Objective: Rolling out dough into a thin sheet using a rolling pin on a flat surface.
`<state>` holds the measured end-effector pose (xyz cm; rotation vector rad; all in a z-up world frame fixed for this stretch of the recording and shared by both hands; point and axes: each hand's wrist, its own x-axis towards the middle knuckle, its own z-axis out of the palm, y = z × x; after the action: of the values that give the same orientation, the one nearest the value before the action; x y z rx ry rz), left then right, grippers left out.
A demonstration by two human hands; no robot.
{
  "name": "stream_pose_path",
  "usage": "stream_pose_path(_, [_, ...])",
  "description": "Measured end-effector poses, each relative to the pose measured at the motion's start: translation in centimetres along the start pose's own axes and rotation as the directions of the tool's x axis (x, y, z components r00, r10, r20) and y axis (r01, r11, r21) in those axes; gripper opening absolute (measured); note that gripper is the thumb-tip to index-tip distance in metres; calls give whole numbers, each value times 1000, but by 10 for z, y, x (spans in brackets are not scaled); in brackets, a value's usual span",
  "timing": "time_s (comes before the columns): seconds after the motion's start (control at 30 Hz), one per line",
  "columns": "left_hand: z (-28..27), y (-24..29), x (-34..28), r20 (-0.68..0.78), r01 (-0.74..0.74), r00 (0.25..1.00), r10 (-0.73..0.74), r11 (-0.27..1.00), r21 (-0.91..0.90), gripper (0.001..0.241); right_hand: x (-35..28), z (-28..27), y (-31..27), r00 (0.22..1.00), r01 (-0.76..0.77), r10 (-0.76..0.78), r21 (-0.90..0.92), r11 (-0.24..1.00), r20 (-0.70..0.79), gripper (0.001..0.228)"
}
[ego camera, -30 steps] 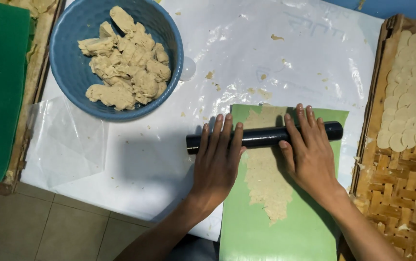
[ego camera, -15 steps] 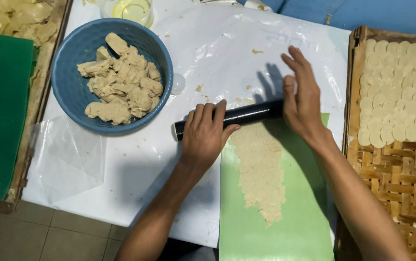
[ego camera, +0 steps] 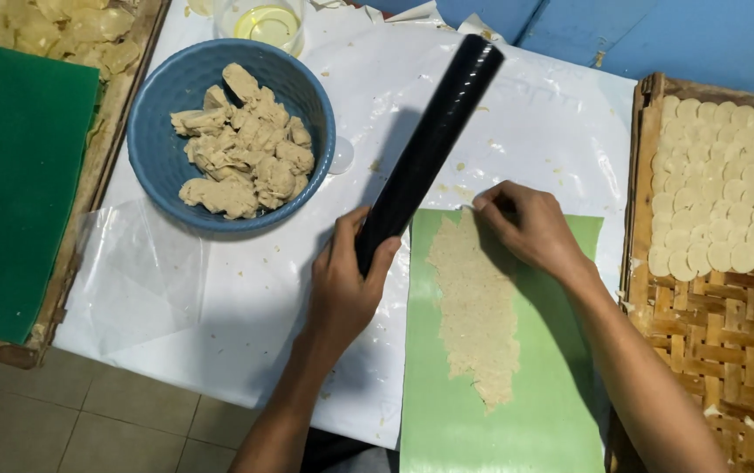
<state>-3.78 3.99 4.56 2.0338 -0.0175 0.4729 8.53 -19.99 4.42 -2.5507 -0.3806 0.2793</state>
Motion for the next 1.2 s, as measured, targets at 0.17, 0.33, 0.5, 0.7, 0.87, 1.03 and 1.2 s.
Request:
stream_pose_path(0.17, [-3,-14,-67,75,252,968,-241,941,-227,46,18,-3,-11,986,-74,66,47,996,150,26])
stream_pose_path(0.33, [12,-47,-130,-68,308,933,-353,883,-354,35,25,-5,-18,968,-189,169,96,977,184,25])
stream_pose_path(0.5, [13,-52,-143,-138,208,939,-315,839,-502,31,33,3,-7,974,56,-52,9,998,-222,17])
stream_pose_path(0.7, [13,-48,-141,-100,251,932,-347,821,-512,39,32,18,-5,953,175,-192,-91,980,-234,16])
stream_pose_path(0.87, [13,-52,-140,-99,248,938,-331,844,-476,35,34,24,-18,959,186,-220,-191,964,-178,18])
stream_pose_path(1.03, [11,-49,-139,-94,244,939,-332,831,-500,34,34,11,-22,964,227,-246,-172,959,-99,22])
stream_pose_path(1.2, [14,-53,-140,-112,204,953,-280,871,-447,32,34,-3,-18,974,225,-201,-312,923,108,42])
